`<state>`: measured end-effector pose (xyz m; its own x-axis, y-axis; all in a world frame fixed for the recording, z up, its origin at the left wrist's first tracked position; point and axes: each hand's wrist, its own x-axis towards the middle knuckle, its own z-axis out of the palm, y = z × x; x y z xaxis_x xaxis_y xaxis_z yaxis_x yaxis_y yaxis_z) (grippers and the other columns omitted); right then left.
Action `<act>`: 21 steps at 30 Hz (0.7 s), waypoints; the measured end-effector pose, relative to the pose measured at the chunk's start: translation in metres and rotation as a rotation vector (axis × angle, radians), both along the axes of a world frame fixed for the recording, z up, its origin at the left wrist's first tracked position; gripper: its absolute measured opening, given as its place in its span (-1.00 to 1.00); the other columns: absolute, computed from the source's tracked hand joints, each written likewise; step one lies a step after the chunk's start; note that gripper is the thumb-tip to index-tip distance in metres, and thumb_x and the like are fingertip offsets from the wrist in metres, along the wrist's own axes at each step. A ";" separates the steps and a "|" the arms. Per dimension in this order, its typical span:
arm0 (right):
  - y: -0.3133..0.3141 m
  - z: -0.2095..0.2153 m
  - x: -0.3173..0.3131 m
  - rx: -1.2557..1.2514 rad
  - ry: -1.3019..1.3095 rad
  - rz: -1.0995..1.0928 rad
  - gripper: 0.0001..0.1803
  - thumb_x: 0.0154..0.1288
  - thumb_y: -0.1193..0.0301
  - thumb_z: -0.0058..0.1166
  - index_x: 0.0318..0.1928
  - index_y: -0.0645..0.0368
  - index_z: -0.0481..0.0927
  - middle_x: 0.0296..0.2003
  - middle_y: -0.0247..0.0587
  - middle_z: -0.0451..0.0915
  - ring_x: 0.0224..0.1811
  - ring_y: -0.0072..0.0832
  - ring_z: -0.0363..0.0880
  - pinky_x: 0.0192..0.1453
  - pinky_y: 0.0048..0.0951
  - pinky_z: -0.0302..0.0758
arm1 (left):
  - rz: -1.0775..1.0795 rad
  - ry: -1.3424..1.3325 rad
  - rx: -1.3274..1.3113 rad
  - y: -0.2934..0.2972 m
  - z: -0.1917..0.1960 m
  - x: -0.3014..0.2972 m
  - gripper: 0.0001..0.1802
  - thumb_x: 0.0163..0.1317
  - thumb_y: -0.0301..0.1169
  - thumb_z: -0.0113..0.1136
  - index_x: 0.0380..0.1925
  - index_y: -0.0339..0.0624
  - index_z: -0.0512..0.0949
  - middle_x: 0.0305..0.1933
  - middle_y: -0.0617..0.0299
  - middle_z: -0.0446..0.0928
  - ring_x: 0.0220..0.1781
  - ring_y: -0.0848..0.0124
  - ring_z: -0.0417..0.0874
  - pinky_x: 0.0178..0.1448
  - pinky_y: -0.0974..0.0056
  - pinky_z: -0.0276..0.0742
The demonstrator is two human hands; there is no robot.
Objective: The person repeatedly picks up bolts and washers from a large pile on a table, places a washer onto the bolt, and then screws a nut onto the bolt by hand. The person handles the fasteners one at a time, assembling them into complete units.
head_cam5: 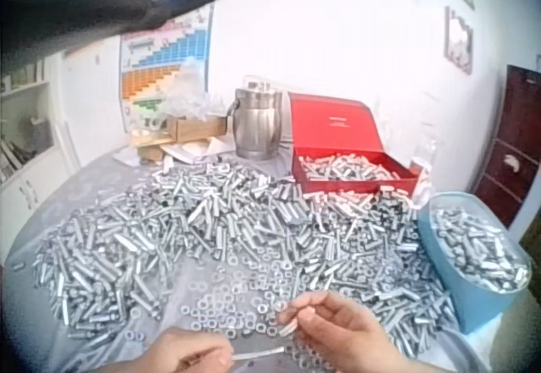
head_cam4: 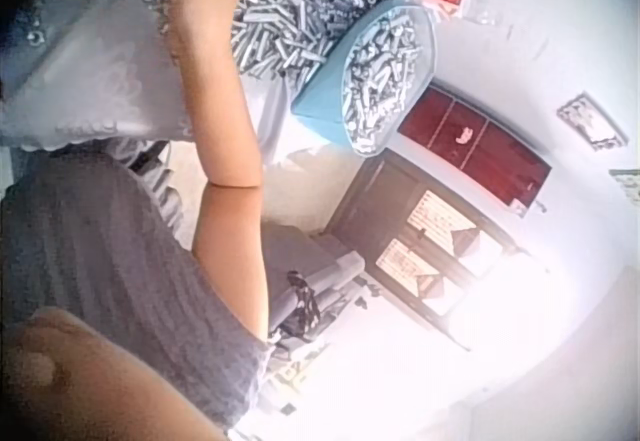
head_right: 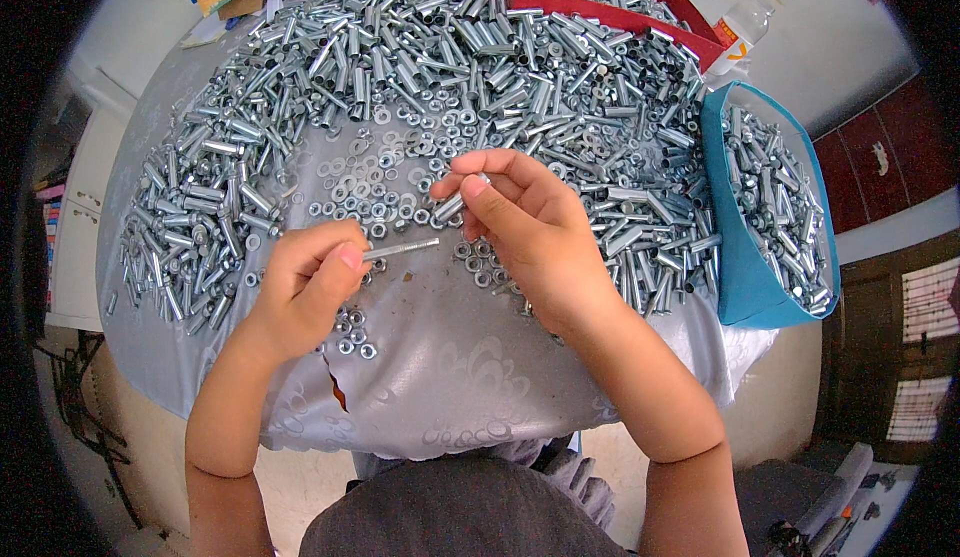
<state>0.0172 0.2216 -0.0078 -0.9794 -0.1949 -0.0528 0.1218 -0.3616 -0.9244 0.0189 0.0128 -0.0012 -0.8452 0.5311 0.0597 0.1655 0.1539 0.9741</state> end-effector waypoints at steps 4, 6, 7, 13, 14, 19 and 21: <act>0.000 0.001 0.001 -0.049 0.004 0.048 -0.80 0.27 0.48 -0.10 -0.11 0.27 0.40 -0.23 -0.18 0.54 -0.37 -0.65 0.38 -0.22 -0.62 0.34 | 0.054 -0.030 0.059 0.001 -0.004 0.000 -0.69 0.26 -0.29 -0.10 -0.60 -0.24 0.32 -0.68 0.43 0.21 -0.61 0.70 0.14 -0.56 0.50 0.08; 0.000 0.003 0.002 -0.045 -0.006 0.062 -0.80 0.26 0.49 -0.11 -0.11 0.27 0.41 -0.22 -0.17 0.53 -0.35 -0.64 0.39 -0.21 -0.61 0.35 | 0.063 -0.057 0.092 0.000 -0.006 -0.001 -0.69 0.27 -0.29 -0.11 -0.59 -0.24 0.32 -0.68 0.44 0.19 -0.61 0.70 0.13 -0.56 0.50 0.08; 0.000 0.004 0.002 -0.039 -0.011 0.059 -0.79 0.26 0.49 -0.11 -0.11 0.27 0.41 -0.22 -0.16 0.53 -0.34 -0.63 0.40 -0.20 -0.61 0.35 | 0.068 -0.071 0.109 0.000 -0.007 -0.001 -0.69 0.27 -0.28 -0.12 -0.58 -0.24 0.32 -0.68 0.45 0.18 -0.61 0.69 0.12 -0.56 0.50 0.08; -0.001 0.007 0.004 -0.059 -0.043 0.088 -0.79 0.26 0.51 -0.12 -0.10 0.27 0.41 -0.20 -0.13 0.53 -0.29 -0.60 0.42 -0.14 -0.57 0.36 | 0.096 -0.054 0.085 0.002 -0.008 -0.001 -0.68 0.30 -0.27 -0.14 -0.57 -0.24 0.31 -0.67 0.46 0.16 -0.60 0.70 0.10 -0.55 0.50 0.06; -0.001 0.007 0.004 -0.067 -0.050 0.088 -0.79 0.26 0.51 -0.12 -0.10 0.27 0.41 -0.19 -0.13 0.53 -0.29 -0.60 0.43 -0.14 -0.57 0.36 | 0.094 -0.057 0.083 0.002 -0.009 -0.001 -0.68 0.30 -0.27 -0.15 -0.57 -0.23 0.31 -0.67 0.46 0.16 -0.60 0.70 0.10 -0.55 0.50 0.06; 0.005 0.006 0.002 -0.091 -0.056 0.092 -0.78 0.26 0.49 -0.13 -0.10 0.26 0.41 -0.19 -0.12 0.52 -0.29 -0.60 0.42 -0.12 -0.57 0.36 | 0.111 -0.071 0.092 0.000 -0.012 -0.002 -0.66 0.31 -0.23 -0.16 -0.57 -0.23 0.30 -0.66 0.45 0.16 -0.59 0.70 0.10 -0.55 0.50 0.05; 0.005 0.006 0.001 -0.103 -0.061 0.101 -0.78 0.25 0.48 -0.13 -0.10 0.27 0.41 -0.18 -0.11 0.52 -0.29 -0.60 0.42 -0.12 -0.57 0.37 | 0.106 -0.075 0.084 0.000 -0.010 -0.002 -0.66 0.31 -0.23 -0.17 -0.57 -0.23 0.30 -0.66 0.45 0.16 -0.59 0.69 0.10 -0.55 0.49 0.04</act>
<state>0.0183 0.2263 -0.0015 -0.9503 -0.2993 -0.0862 0.2168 -0.4370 -0.8729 0.0167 0.0132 -0.0114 -0.9000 0.4345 0.0346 0.0788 0.0843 0.9933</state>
